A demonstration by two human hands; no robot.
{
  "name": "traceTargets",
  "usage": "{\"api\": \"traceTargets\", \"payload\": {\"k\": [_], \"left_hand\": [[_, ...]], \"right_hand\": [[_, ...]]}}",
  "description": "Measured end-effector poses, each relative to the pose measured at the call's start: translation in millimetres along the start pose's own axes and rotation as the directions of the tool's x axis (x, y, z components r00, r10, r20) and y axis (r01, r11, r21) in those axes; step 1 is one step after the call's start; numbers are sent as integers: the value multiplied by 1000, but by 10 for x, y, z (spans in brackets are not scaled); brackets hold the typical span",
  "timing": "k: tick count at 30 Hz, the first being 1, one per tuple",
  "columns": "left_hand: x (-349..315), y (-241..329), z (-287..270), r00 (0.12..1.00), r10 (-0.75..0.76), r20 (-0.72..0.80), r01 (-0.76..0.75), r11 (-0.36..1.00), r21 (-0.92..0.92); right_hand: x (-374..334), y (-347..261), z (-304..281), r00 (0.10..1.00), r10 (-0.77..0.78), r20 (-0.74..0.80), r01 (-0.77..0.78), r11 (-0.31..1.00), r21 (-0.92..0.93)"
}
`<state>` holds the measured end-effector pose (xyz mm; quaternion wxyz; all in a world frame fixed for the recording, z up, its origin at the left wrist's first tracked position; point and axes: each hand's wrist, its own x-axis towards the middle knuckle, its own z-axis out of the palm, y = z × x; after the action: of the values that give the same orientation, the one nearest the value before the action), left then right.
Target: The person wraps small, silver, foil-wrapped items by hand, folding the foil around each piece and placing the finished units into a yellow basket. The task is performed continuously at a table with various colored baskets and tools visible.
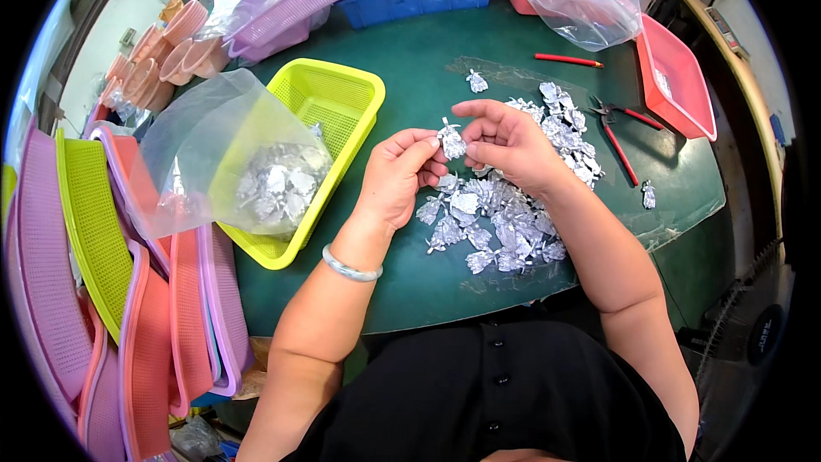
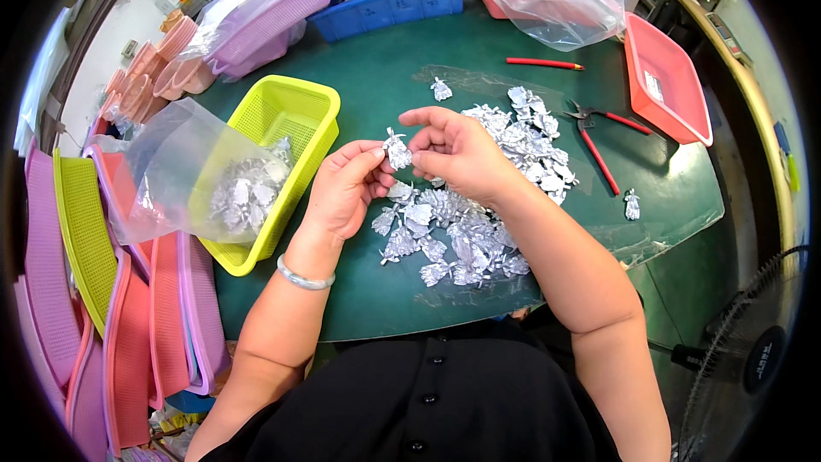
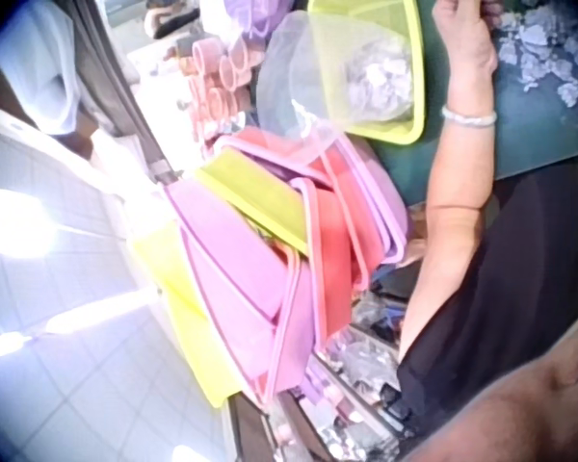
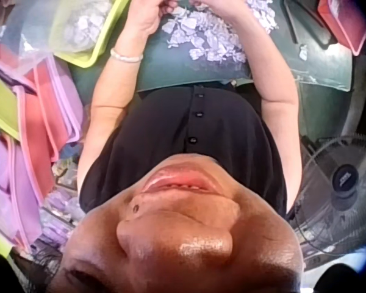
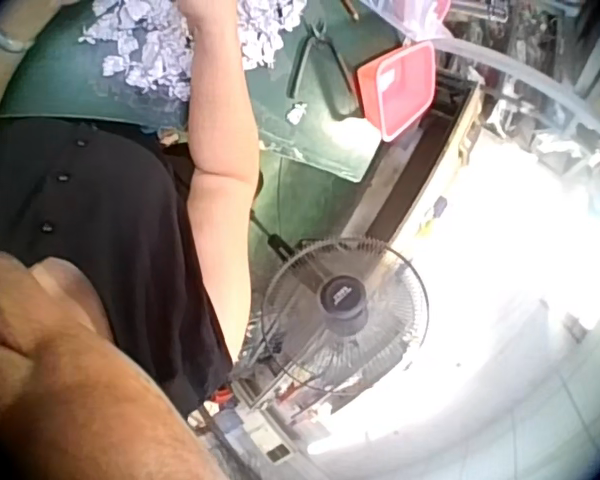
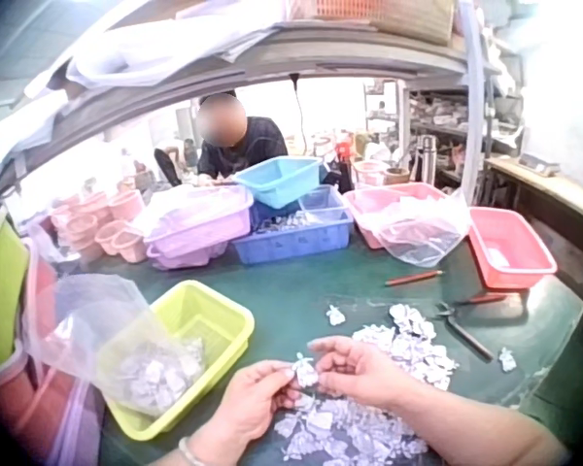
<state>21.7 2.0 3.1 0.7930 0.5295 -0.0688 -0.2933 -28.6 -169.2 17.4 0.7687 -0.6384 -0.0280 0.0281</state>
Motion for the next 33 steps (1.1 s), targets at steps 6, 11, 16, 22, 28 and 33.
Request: {"api": "traceTargets", "payload": {"k": [6,11,16,22,28,33], "left_hand": [[-13,-5,13,999,49,19,-50,998,33],[-39,-14,107,998,53,26,-53,999,-6],[52,-80,1,994,-36,106,59,975,-216],[26,20,-35,989,-46,138,76,973,-216],[23,32,-35,990,-39,135,65,979,-192],[21,36,-22,995,-63,72,73,987,-141]], "right_hand": [[17,118,-17,987,-160,-10,156,970,-188],[-17,86,69,893,-438,106,399,659,-638],[-17,85,121,808,-578,113,499,572,-651],[12,-51,-111,833,-547,85,248,232,-941],[-25,51,-179,938,-318,135,161,55,-985],[-14,26,-174,960,-268,82,128,160,-979]]}}
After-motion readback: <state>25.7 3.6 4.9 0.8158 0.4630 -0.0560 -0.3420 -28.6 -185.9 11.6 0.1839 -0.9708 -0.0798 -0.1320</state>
